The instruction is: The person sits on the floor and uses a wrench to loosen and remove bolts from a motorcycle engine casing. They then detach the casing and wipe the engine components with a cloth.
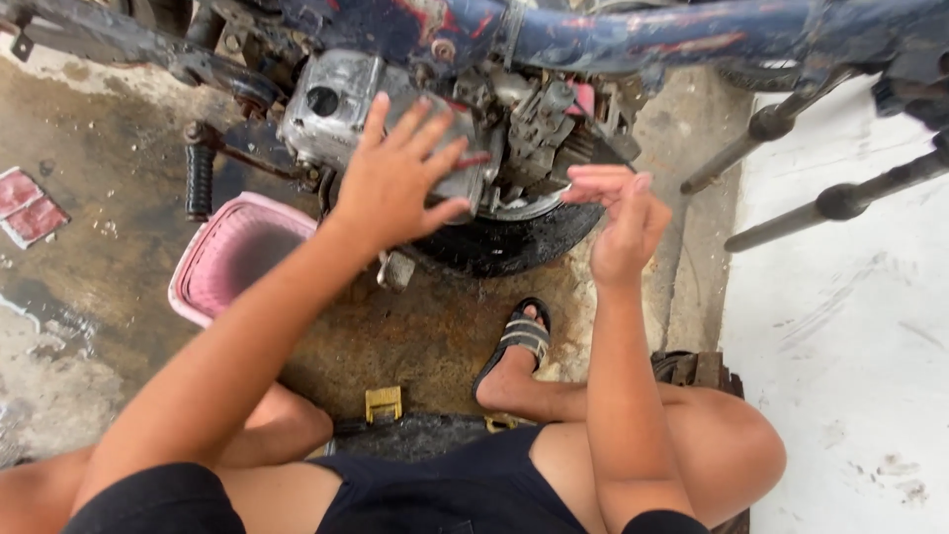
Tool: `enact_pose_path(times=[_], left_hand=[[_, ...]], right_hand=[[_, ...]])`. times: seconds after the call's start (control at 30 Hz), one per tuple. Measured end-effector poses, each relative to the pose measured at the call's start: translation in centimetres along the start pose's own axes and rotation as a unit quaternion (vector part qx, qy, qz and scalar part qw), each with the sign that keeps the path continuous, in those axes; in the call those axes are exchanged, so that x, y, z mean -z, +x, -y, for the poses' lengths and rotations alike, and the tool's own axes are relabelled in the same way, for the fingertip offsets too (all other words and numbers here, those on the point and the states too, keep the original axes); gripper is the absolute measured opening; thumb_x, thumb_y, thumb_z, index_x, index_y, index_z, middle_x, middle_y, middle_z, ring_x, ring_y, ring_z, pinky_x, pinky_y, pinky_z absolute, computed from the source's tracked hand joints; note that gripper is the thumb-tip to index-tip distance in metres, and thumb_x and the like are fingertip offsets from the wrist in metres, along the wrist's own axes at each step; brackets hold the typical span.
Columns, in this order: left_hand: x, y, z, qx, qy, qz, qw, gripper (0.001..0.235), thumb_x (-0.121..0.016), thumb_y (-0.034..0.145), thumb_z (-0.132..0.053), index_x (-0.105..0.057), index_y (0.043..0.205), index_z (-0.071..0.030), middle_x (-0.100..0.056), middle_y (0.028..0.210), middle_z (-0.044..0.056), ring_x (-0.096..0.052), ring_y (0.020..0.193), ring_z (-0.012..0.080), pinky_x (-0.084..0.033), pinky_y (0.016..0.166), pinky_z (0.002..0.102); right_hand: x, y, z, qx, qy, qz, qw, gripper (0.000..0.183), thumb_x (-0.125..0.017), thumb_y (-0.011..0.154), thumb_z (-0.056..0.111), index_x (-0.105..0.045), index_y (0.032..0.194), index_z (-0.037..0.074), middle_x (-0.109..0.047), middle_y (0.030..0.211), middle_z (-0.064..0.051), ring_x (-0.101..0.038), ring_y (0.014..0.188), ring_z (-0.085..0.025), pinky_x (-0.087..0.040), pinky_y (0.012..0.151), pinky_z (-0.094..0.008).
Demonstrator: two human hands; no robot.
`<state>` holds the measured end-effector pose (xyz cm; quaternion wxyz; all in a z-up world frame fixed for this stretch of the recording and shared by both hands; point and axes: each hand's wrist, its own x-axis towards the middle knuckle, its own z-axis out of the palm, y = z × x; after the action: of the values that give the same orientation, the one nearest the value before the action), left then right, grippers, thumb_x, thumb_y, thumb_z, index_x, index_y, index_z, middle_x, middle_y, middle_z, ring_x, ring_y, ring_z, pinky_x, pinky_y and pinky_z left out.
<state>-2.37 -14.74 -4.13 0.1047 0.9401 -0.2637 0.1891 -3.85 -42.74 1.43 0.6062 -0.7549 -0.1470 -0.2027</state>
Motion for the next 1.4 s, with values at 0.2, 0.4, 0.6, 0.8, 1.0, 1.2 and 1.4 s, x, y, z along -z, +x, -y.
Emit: enact_pose_path(times=[0.2, 0.4, 0.6, 0.8, 1.0, 1.2, 1.4], left_hand=[[-0.6, -1.1, -2.1, -0.132, -0.089, 0.054, 0.986, 0.053, -0.052, 0.101, -0.062, -0.067, 0.135, -0.024, -0.061, 0.147, 0.007, -0.039, 0.15, 0.0314, -0.013, 0.127, 0.057], [-3.3, -3.4, -1.0, -0.163, -0.099, -0.061, 0.98, 0.062, -0.067, 0.094, -0.056, -0.06, 0.146, -0.024, -0.051, 0.159, 0.006, -0.042, 0.148, 0.0332, -0.022, 0.125, 0.057], [-1.4, -2.9, 2.5, -0.093, -0.034, -0.111, 0.989, 0.06, -0.076, 0.095, -0.054, -0.066, 0.145, -0.023, -0.059, 0.155, 0.007, -0.046, 0.148, 0.0333, -0.018, 0.123, 0.062], [-2.6, -1.0, 0.1, -0.083, 0.019, -0.142, 0.986, 0.067, -0.084, 0.087, -0.056, -0.063, 0.143, -0.024, -0.06, 0.15, 0.005, -0.056, 0.137, 0.0279, -0.018, 0.125, 0.06], [-1.9, -1.7, -3.5, -0.16, 0.048, 0.091, 0.982, 0.089, -0.02, 0.098, -0.084, -0.047, 0.155, -0.021, -0.044, 0.163, 0.006, -0.038, 0.15, 0.0306, -0.001, 0.127, 0.063], [1.9, 0.3, -0.6, -0.038, 0.058, 0.145, 0.987, 0.095, -0.011, 0.097, -0.09, -0.027, 0.163, -0.024, -0.029, 0.169, 0.007, -0.023, 0.154, 0.0327, -0.002, 0.125, 0.063], [1.5, 1.1, -0.1, 0.013, 0.044, 0.131, 0.99, 0.083, -0.016, 0.102, -0.085, -0.037, 0.159, -0.03, -0.038, 0.166, 0.0, -0.035, 0.15, 0.0241, 0.004, 0.124, 0.066]], right_hand=[[-0.6, -0.1, 1.0, -0.017, 0.008, 0.008, 1.0, 0.066, -0.025, 0.114, 0.036, -0.072, 0.088, -0.003, -0.074, 0.093, -0.024, -0.075, 0.07, -0.029, -0.062, 0.068, -0.037], [-1.6, 0.2, 1.8, -0.042, 0.022, -0.021, 0.999, 0.07, -0.023, 0.113, 0.041, -0.071, 0.087, -0.004, -0.074, 0.092, -0.023, -0.074, 0.068, -0.028, -0.062, 0.068, -0.034], [-2.3, 0.3, 1.8, -0.031, 0.049, -0.023, 0.998, 0.07, -0.024, 0.111, 0.042, -0.071, 0.085, -0.003, -0.074, 0.091, -0.024, -0.076, 0.067, -0.029, -0.064, 0.067, -0.034], [-3.1, -0.3, 2.0, -0.015, 0.015, 0.015, 1.0, 0.067, -0.026, 0.114, 0.036, -0.071, 0.086, -0.006, -0.072, 0.091, -0.026, -0.075, 0.07, -0.031, -0.062, 0.065, -0.038], [-2.9, 0.1, 3.4, 0.009, 0.019, 0.032, 0.999, 0.066, -0.028, 0.114, 0.035, -0.07, 0.09, -0.009, -0.072, 0.091, -0.023, -0.072, 0.068, -0.032, -0.063, 0.065, -0.035], [-2.2, 0.3, 4.0, -0.027, 0.026, -0.027, 0.999, 0.068, -0.028, 0.11, 0.043, -0.071, 0.087, -0.005, -0.074, 0.091, -0.02, -0.072, 0.066, -0.029, -0.061, 0.062, -0.033], [-2.0, 0.2, 3.6, -0.003, 0.02, 0.017, 1.0, 0.068, -0.027, 0.113, 0.039, -0.07, 0.09, -0.007, -0.072, 0.092, -0.022, -0.072, 0.069, -0.032, -0.063, 0.066, -0.034]])
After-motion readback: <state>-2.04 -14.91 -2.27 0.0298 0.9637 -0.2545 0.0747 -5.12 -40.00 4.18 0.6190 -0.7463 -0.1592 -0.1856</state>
